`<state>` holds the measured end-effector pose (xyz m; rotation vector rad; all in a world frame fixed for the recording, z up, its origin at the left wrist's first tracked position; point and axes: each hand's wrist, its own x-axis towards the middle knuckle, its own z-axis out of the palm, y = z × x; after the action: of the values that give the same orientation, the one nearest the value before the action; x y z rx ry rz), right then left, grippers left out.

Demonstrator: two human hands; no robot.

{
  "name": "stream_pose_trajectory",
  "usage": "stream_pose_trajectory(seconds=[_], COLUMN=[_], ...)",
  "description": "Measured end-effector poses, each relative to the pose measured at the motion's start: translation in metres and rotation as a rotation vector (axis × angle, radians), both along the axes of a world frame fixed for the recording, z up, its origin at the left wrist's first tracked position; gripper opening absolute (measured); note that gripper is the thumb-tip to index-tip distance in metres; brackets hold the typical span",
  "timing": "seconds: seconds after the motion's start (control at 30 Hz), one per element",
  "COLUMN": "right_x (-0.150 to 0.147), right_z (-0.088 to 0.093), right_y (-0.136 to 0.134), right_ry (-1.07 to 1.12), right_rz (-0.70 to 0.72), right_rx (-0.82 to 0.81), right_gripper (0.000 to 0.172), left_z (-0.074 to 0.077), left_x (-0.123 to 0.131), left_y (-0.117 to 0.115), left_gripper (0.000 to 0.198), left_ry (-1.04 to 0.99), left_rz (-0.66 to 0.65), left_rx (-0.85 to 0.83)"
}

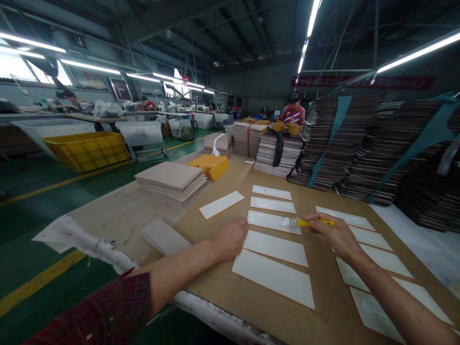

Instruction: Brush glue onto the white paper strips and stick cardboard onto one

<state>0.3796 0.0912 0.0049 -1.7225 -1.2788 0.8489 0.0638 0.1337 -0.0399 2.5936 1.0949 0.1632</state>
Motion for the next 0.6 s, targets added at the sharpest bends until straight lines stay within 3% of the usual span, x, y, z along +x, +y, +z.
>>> stream_pose_trajectory(seconds=[0.07,0.2,0.37,0.6], right_x=[-0.002,0.009,0.027,-0.002], right_z=[-0.001,0.006,0.009,-0.002], right_y=[0.001,0.003,0.001,0.005], right_ry=[0.018,0.163,0.097,0.029], right_rz=[0.031,-0.064,-0.061,0.012], right_rx=[0.009,0.099,0.028,-0.008], right_gripper=[0.035,0.035,0.039,0.036], left_z=[-0.001,-0.004,-0.005,-0.002], left_x=[0.000,0.000,-0.001,-0.001], left_y=[0.001,0.002,0.002,0.000], left_gripper=[0.030,0.028,0.031,0.035], left_ry=[0.001,0.001,-0.011,-0.017], left_rz=[-0.006,-0.009,-0.002,-0.017], left_rx=[0.007,0.014,0.012,0.015])
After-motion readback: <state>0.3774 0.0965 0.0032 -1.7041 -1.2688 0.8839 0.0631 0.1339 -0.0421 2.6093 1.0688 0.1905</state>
